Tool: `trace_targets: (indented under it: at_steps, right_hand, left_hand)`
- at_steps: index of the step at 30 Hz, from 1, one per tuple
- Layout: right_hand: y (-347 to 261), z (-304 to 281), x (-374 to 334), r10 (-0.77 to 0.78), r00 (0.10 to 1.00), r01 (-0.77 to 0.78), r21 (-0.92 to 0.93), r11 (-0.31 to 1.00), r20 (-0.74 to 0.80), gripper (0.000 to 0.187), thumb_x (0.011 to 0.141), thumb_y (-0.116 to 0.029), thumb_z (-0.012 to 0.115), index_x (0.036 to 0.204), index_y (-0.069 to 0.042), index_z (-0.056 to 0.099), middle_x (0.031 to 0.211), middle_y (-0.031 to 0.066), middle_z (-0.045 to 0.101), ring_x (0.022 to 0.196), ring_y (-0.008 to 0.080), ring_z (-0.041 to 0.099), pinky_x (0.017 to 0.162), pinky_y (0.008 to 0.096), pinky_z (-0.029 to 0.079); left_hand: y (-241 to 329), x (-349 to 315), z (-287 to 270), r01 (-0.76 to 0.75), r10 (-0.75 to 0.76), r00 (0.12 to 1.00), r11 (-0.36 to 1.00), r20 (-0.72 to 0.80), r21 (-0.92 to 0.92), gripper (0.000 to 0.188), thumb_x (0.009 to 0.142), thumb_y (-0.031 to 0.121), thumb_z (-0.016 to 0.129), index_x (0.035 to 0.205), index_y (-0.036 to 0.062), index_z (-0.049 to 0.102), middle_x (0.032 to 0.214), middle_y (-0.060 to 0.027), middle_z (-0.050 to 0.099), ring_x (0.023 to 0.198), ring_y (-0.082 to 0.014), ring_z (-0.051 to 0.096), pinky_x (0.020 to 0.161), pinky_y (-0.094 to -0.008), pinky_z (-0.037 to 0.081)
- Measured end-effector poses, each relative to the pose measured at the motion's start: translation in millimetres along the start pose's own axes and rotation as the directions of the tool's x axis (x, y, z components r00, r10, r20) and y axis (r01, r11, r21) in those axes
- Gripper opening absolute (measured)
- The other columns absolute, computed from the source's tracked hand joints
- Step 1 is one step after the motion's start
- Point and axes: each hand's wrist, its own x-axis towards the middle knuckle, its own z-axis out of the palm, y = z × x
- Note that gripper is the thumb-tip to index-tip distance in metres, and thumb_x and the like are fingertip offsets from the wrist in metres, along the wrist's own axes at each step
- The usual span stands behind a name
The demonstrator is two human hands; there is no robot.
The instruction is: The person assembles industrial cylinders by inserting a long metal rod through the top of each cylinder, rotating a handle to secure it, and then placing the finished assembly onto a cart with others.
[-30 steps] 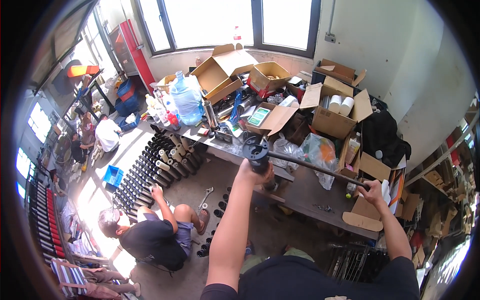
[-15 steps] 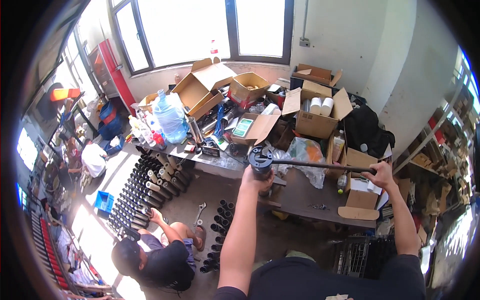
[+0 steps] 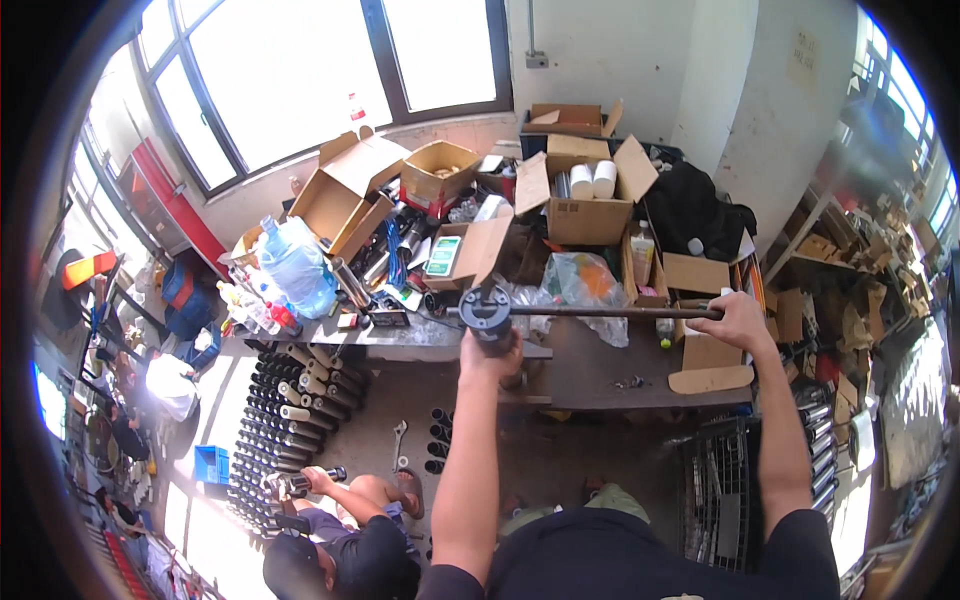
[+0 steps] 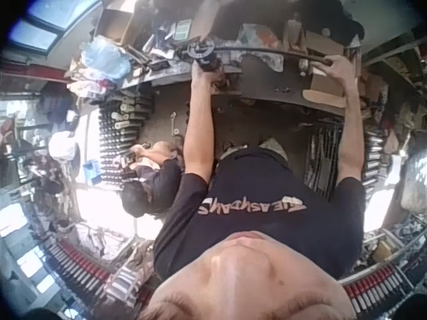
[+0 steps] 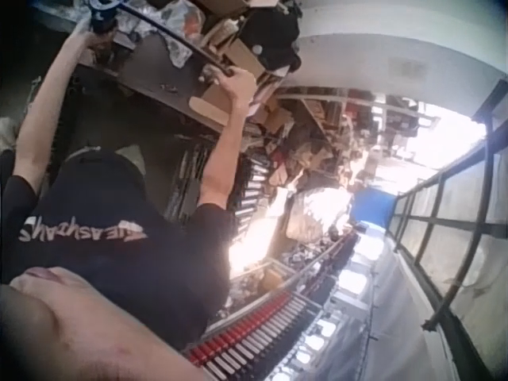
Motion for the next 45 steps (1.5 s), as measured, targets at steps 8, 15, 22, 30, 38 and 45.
trace_targets:
  at_steps: [8, 15, 22, 30, 38, 45]
  right_hand:
    - [-10, 83, -53, -0.067, 0.992, 0.094, 0.273, 0.957, -0.109, 0.035, 0.075, -0.039, 0.08, 0.07, -0.008, 0.067, 0.067, 0.0169, 0.064, 0.066, 0.0384, 0.064, 0.057, 0.0451, 0.049]
    - [139, 137, -91, 0.01, 0.952, 0.063, 0.227, 0.972, -0.306, 0.046, 0.083, -0.025, 0.076, 0.056, -0.003, 0.046, 0.056, 0.0221, 0.044, 0.053, 0.0432, 0.049, 0.046, 0.0447, 0.034]
    - [179, 232, -227, 0.377, 0.923, -0.381, 0.272, 0.883, 0.069, 0.047, 0.087, -0.041, 0.072, 0.064, -0.001, 0.061, 0.054, 0.0173, 0.052, 0.05, 0.0295, 0.056, 0.052, 0.0427, 0.041]
    - [77, 363, -204, 0.604, 0.667, -0.741, 0.306, 0.598, 0.435, 0.051, 0.085, -0.05, 0.069, 0.083, 0.001, 0.072, 0.079, 0.0202, 0.07, 0.082, 0.0313, 0.069, 0.078, 0.0437, 0.051]
    - [54, 409, -108, 0.364, 0.422, -0.89, 0.457, -0.012, 0.831, 0.026, 0.089, -0.036, 0.068, 0.081, -0.014, 0.058, 0.061, -0.0001, 0.047, 0.05, 0.0159, 0.043, 0.048, 0.0354, 0.037]
    - [22, 416, -64, 0.281, 0.469, -0.861, 0.504, -0.066, 0.837, 0.025, 0.09, -0.037, 0.067, 0.086, -0.015, 0.057, 0.067, 0.0001, 0.053, 0.058, 0.0151, 0.05, 0.052, 0.0349, 0.04]
  left_hand:
    - [23, -1, -31, -0.042, 0.037, 0.989, 0.998, -0.141, -0.036, 0.021, 0.09, 0.03, 0.059, 0.098, 0.0125, 0.067, 0.098, -0.0067, 0.069, 0.092, -0.0248, 0.065, 0.082, -0.0418, 0.056]
    - [-121, -97, -58, -0.25, 0.183, 0.936, 0.947, 0.301, 0.2, 0.046, 0.079, 0.017, 0.058, 0.115, -0.0112, 0.052, 0.107, -0.0205, 0.063, 0.099, -0.0376, 0.062, 0.093, -0.0505, 0.053]
    - [-136, -117, -48, -0.279, 0.084, 0.585, 0.955, 0.807, 0.104, 0.068, 0.076, 0.041, 0.066, 0.127, 0.0004, 0.047, 0.104, -0.0125, 0.052, 0.083, -0.0211, 0.055, 0.069, -0.0349, 0.049]
    - [-154, -132, -35, -0.532, 0.133, 0.526, 0.822, 0.84, 0.203, 0.078, 0.088, 0.074, 0.046, 0.125, 0.0059, 0.046, 0.094, -0.0098, 0.054, 0.073, -0.0191, 0.057, 0.062, -0.0336, 0.051]
    - [-161, -173, -44, -0.946, 0.647, 0.323, 0.232, 0.691, 0.226, 0.079, 0.095, 0.07, 0.037, 0.149, 0.0138, 0.026, 0.118, -0.0103, 0.058, 0.095, -0.0258, 0.068, 0.084, -0.0443, 0.059]
    - [-138, -119, -98, -0.623, 0.374, 0.747, 0.682, 0.55, 0.383, 0.061, 0.104, 0.058, 0.031, 0.119, 0.001, 0.048, 0.092, -0.0156, 0.064, 0.073, -0.0282, 0.067, 0.066, -0.044, 0.058]
